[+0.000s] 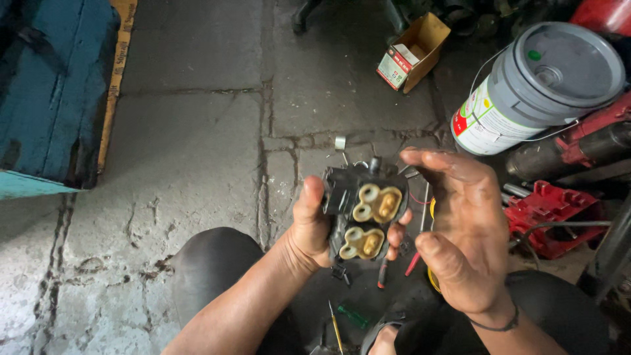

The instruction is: The person disassembles and handles various internal components of a carburetor by hand, including a spring, a gasket, and small screws.

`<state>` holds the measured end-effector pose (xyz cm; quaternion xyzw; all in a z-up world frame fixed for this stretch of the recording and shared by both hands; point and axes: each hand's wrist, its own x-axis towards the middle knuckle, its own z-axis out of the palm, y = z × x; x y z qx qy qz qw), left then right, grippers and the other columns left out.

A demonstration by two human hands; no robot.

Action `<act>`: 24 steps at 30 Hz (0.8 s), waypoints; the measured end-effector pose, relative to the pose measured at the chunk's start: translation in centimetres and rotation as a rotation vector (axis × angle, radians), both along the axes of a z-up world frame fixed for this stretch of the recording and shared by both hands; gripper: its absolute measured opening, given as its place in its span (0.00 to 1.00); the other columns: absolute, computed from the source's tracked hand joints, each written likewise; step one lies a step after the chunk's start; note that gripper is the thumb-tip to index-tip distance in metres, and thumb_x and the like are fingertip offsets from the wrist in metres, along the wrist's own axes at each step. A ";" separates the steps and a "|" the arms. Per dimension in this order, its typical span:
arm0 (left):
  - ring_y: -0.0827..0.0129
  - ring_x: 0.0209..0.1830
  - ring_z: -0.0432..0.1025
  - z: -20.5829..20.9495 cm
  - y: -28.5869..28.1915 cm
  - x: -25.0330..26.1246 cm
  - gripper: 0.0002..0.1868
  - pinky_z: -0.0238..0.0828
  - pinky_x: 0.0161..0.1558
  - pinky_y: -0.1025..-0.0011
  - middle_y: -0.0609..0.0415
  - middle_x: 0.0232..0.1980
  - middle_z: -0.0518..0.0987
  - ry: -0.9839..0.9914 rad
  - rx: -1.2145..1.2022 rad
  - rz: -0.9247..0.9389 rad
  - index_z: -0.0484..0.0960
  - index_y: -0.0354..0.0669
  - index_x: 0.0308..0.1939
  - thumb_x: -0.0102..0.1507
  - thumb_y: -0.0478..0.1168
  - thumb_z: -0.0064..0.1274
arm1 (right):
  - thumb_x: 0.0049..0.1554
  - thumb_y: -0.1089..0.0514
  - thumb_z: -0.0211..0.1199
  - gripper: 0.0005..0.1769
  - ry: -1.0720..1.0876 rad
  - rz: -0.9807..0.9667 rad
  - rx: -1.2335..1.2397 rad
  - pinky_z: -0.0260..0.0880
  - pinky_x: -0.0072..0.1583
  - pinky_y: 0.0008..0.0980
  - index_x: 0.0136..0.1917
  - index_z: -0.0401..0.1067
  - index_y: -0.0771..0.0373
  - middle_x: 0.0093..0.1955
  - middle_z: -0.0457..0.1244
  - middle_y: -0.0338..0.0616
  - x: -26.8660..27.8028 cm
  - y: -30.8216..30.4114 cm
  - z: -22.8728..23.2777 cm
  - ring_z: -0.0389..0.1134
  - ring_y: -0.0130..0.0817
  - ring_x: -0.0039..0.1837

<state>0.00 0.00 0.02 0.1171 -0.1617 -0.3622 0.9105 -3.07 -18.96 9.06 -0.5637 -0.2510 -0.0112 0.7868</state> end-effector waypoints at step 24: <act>0.60 0.52 0.77 1.8 -1.1 2.8 0.48 0.78 0.56 0.59 0.42 0.59 0.79 -0.046 0.224 0.413 0.74 0.34 0.65 0.62 0.75 0.51 | 0.64 0.64 0.60 0.27 -0.145 -0.154 -0.135 0.63 0.74 0.37 0.74 0.57 0.67 0.70 0.59 0.51 2.5 -0.4 -2.7 0.62 0.35 0.67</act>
